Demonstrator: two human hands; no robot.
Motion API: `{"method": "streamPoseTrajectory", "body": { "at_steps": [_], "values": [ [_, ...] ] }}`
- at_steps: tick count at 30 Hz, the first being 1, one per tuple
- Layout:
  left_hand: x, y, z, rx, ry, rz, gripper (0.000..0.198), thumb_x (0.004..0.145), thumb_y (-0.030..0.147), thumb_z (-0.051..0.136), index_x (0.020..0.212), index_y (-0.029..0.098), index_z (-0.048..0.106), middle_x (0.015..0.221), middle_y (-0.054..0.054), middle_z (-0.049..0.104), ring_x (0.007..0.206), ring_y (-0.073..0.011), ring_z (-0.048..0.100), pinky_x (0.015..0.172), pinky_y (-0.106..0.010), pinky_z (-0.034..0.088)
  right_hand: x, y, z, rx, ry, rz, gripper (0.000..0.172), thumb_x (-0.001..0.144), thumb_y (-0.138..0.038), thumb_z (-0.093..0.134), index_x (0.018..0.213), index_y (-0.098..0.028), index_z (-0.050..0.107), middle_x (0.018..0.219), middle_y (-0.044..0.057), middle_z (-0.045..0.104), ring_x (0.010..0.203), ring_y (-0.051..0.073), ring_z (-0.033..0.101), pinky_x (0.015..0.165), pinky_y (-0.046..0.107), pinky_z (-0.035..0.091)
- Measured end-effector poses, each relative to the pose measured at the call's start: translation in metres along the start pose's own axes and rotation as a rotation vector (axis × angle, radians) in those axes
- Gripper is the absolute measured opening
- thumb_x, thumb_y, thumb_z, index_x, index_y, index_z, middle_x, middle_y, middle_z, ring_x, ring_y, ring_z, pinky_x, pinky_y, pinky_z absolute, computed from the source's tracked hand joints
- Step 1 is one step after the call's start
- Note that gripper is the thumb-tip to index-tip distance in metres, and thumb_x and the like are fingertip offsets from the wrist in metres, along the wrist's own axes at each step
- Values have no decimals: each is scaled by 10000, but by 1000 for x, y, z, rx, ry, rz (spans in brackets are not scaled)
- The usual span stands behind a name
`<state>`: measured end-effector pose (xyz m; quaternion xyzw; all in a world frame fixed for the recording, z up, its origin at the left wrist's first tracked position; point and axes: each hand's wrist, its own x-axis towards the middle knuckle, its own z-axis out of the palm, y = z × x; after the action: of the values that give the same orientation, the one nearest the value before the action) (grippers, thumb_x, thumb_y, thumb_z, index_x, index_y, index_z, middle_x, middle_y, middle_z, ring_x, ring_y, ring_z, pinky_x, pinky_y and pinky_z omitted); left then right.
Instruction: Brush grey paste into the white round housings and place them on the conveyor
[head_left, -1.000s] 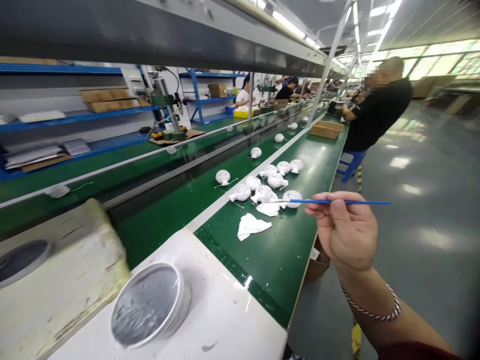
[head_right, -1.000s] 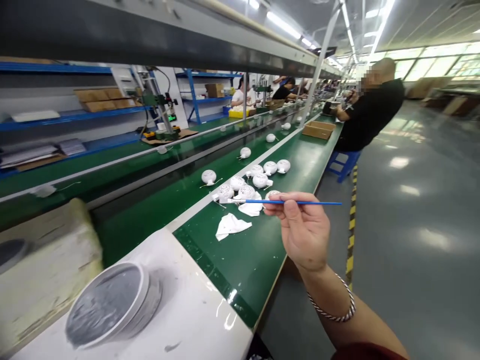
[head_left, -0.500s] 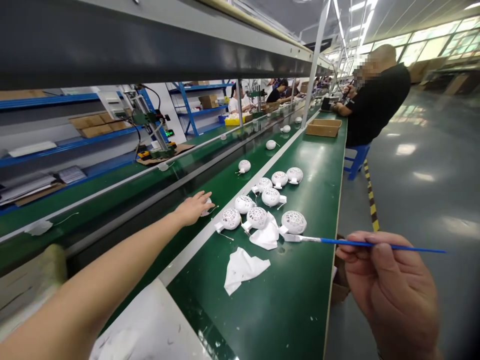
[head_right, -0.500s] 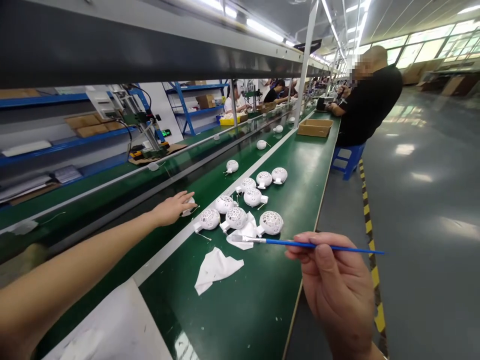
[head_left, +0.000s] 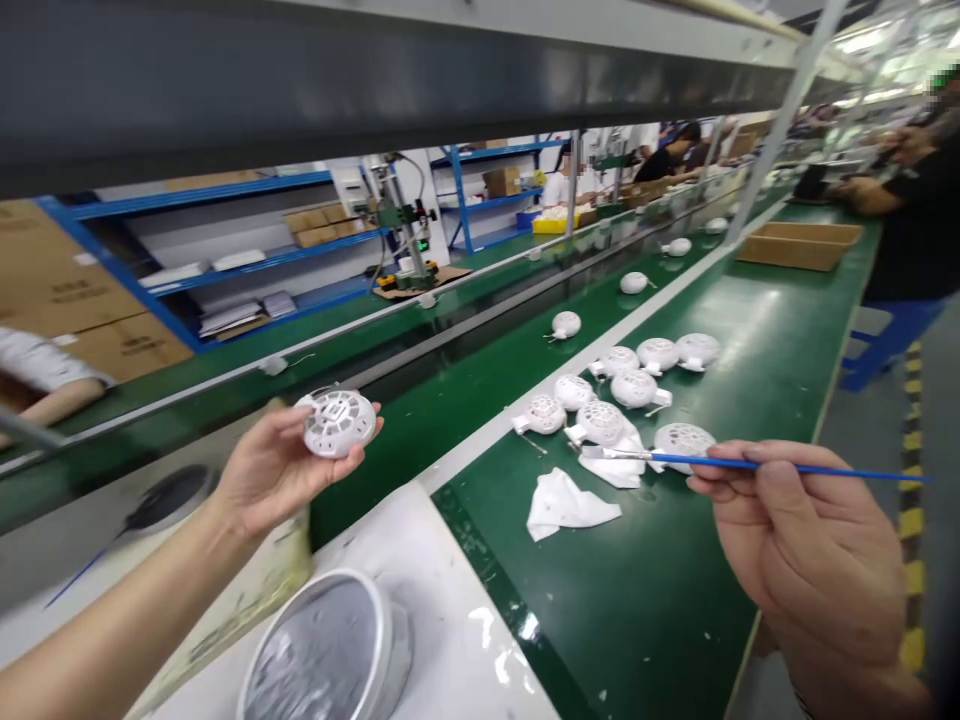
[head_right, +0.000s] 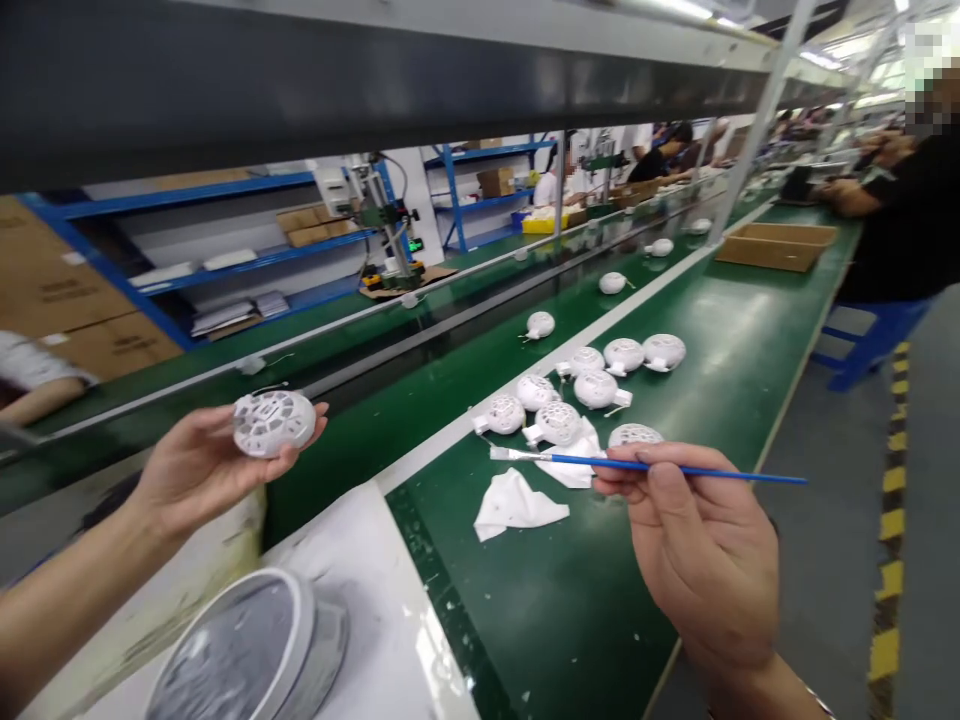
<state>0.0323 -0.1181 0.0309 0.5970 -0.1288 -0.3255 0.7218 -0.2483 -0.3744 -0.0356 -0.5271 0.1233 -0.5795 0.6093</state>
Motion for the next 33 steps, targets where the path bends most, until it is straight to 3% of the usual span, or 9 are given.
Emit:
{"method": "streamPoseTrajectory", "body": {
  "at_steps": [4, 9, 12, 17, 20, 25, 29, 33],
  "values": [
    [-69, -19, -24, -87, 232, 29, 606, 569, 24, 747, 1136, 154, 577, 1060, -162, 670, 934, -300, 661, 572, -270, 564, -12, 2, 37, 52, -157, 27, 81, 871, -196, 618, 885, -220, 694, 832, 25, 705, 702, 123, 707, 653, 205, 622],
    [-114, -41, -44, -103, 315, 105, 439, 579, 139, 804, 991, 176, 656, 1045, -78, 684, 938, -247, 645, 752, -384, 600, -38, -5, 81, 109, -374, 48, 118, 907, -169, 566, 929, -203, 677, 878, 13, 704, 750, 116, 712, 700, 203, 627],
    [-130, -47, -55, -194, 370, 184, 338, 612, 183, 771, 939, 190, 685, 1070, -73, 677, 1033, -287, 611, 774, -428, 597, -57, -8, 103, 98, -514, 46, 151, 924, -156, 535, 951, -213, 672, 908, 6, 694, 741, 113, 706, 707, 230, 630],
    [-148, -49, -68, -320, 455, 167, 350, 651, 361, 698, 950, 181, 708, 1090, -128, 657, 1040, -386, 590, 629, -475, 607, -84, -5, 135, 51, -849, 3, 235, 922, -96, 503, 1034, -236, 655, 973, 20, 681, 840, 134, 700, 744, 278, 625],
    [-153, -50, -69, -384, 504, 102, 292, 704, 403, 643, 915, 210, 700, 1092, -112, 663, 1060, -387, 589, 598, -457, 601, -91, -3, 148, -29, -1017, -161, 241, 901, -73, 517, 1053, -205, 649, 969, 48, 688, 922, 163, 682, 810, 324, 606],
    [-155, -49, -65, -429, 580, 41, 215, 754, 383, 622, 908, 236, 657, 1216, -70, 626, 1161, -367, 546, 620, -434, 602, -91, 2, 159, -171, -1149, -368, 182, 893, -83, 536, 1016, -136, 659, 947, 85, 709, 925, 161, 679, 840, 289, 583],
    [-155, -47, -63, -431, 586, 31, 199, 732, 331, 637, 895, 218, 631, 1242, -70, 610, 1143, -374, 557, 598, -445, 604, -95, 8, 160, -199, -1164, -334, 164, 905, -121, 532, 977, -159, 675, 941, 64, 713, 920, 161, 683, 831, 288, 585],
    [-154, -48, -64, -401, 598, 36, 187, 771, 351, 607, 892, 210, 630, 1256, -83, 599, 1135, -379, 561, 595, -445, 605, -100, 13, 159, -192, -1121, -77, 146, 918, -174, 535, 948, -178, 677, 954, 42, 695, 877, 136, 690, 781, 253, 601]
  ]
}}
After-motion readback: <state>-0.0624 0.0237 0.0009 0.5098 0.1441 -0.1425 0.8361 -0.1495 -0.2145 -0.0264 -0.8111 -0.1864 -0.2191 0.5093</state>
